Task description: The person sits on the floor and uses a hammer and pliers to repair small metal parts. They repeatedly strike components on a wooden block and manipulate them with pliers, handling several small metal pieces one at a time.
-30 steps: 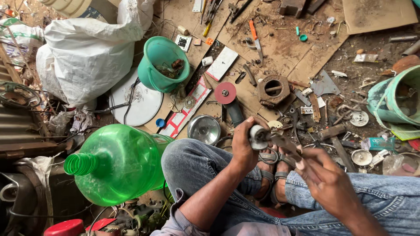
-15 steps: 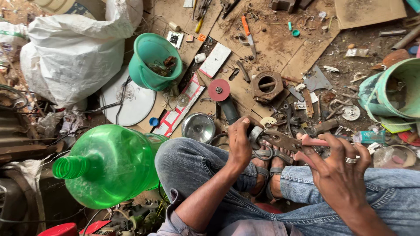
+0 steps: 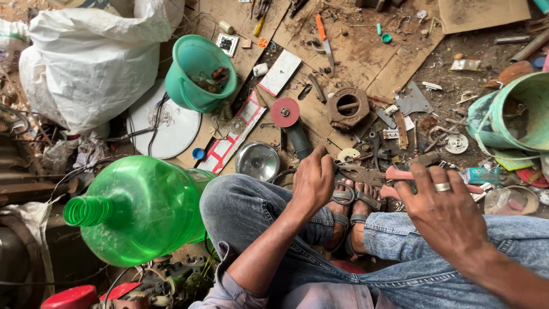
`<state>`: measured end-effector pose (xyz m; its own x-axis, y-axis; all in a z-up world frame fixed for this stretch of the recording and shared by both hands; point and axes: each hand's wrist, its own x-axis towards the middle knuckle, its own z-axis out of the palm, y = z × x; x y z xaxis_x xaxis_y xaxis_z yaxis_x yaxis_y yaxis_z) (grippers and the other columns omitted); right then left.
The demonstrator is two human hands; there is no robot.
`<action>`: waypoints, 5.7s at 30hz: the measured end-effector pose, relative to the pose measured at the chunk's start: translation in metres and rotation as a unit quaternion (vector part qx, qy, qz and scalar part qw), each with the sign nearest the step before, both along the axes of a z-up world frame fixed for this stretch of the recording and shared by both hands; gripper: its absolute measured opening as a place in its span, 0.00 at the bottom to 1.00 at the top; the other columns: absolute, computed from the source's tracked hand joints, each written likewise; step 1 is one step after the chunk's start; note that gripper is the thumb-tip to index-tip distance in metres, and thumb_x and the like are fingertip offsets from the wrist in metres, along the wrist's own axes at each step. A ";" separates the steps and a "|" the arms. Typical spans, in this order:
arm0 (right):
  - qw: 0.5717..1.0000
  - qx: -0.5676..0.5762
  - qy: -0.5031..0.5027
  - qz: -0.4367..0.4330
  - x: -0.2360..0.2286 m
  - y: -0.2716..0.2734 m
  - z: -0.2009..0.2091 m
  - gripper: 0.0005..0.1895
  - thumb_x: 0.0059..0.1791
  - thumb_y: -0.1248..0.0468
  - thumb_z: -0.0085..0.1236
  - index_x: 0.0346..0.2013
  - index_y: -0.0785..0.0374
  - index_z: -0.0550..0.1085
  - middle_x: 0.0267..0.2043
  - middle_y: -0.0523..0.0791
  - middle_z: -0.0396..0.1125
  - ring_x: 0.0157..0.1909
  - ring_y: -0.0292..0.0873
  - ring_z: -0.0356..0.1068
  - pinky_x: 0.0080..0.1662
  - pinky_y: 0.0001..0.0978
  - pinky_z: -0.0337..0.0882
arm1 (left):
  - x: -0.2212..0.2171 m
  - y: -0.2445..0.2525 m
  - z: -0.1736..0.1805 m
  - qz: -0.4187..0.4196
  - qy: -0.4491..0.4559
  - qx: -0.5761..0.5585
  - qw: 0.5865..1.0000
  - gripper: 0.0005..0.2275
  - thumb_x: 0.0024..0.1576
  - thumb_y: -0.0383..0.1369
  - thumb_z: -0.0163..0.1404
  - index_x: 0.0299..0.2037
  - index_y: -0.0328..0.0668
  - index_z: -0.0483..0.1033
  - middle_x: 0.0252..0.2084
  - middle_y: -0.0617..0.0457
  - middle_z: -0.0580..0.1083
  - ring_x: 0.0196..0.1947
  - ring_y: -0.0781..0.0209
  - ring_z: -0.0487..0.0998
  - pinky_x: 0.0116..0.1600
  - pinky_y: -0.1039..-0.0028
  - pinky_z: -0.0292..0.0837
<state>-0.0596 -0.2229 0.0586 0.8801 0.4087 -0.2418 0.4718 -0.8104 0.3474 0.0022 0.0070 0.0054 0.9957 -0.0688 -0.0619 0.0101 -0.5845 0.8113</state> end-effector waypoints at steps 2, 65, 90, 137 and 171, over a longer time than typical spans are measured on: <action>0.997 -0.055 -0.001 0.052 0.008 -0.004 -0.006 0.09 0.49 0.64 0.54 0.44 0.54 0.77 0.57 0.50 0.67 0.49 0.44 0.70 0.50 0.38 0.72 | -0.001 0.002 -0.011 -0.005 -0.024 0.005 1.000 0.13 0.62 0.35 0.37 0.39 0.29 0.71 0.32 0.29 0.73 0.35 0.26 0.73 0.42 0.42 0.64; 0.977 0.200 -0.047 -0.063 0.005 -0.006 -0.015 0.24 0.47 0.49 0.53 0.56 0.46 0.79 0.54 0.54 0.61 0.59 0.54 0.60 0.63 0.71 0.52 | -0.012 -0.017 -0.012 0.047 0.036 -0.247 0.967 0.14 0.71 0.37 0.39 0.35 0.36 0.64 0.27 0.56 0.62 0.29 0.69 0.63 0.33 0.74 0.63; 0.938 0.318 -0.099 -0.095 -0.010 -0.033 -0.145 0.29 0.46 0.52 0.62 0.60 0.56 0.73 0.44 0.37 0.71 0.34 0.40 0.69 0.35 0.34 0.69 | -0.025 -0.033 -0.074 0.139 0.040 -0.153 0.978 0.16 0.69 0.37 0.43 0.46 0.24 0.72 0.38 0.31 0.74 0.41 0.38 0.74 0.49 0.55 0.68; 0.959 0.269 -0.060 -0.067 0.009 -0.016 -0.011 0.21 0.43 0.48 0.63 0.47 0.51 0.82 0.51 0.44 0.68 0.52 0.45 0.69 0.56 0.47 0.63 | -0.007 -0.014 -0.034 0.040 0.049 -0.381 0.922 0.21 0.72 0.43 0.36 0.33 0.35 0.72 0.28 0.60 0.67 0.30 0.73 0.64 0.35 0.79 0.60; 0.996 0.063 0.037 0.057 0.010 -0.034 -0.048 0.04 0.50 0.67 0.57 0.31 0.61 0.77 0.32 0.47 0.70 0.39 0.42 0.75 0.33 0.31 0.75 | -0.011 -0.013 -0.023 0.030 0.192 -0.158 0.968 0.24 0.69 0.43 0.38 0.26 0.31 0.69 0.19 0.54 0.67 0.21 0.67 0.66 0.26 0.68 0.62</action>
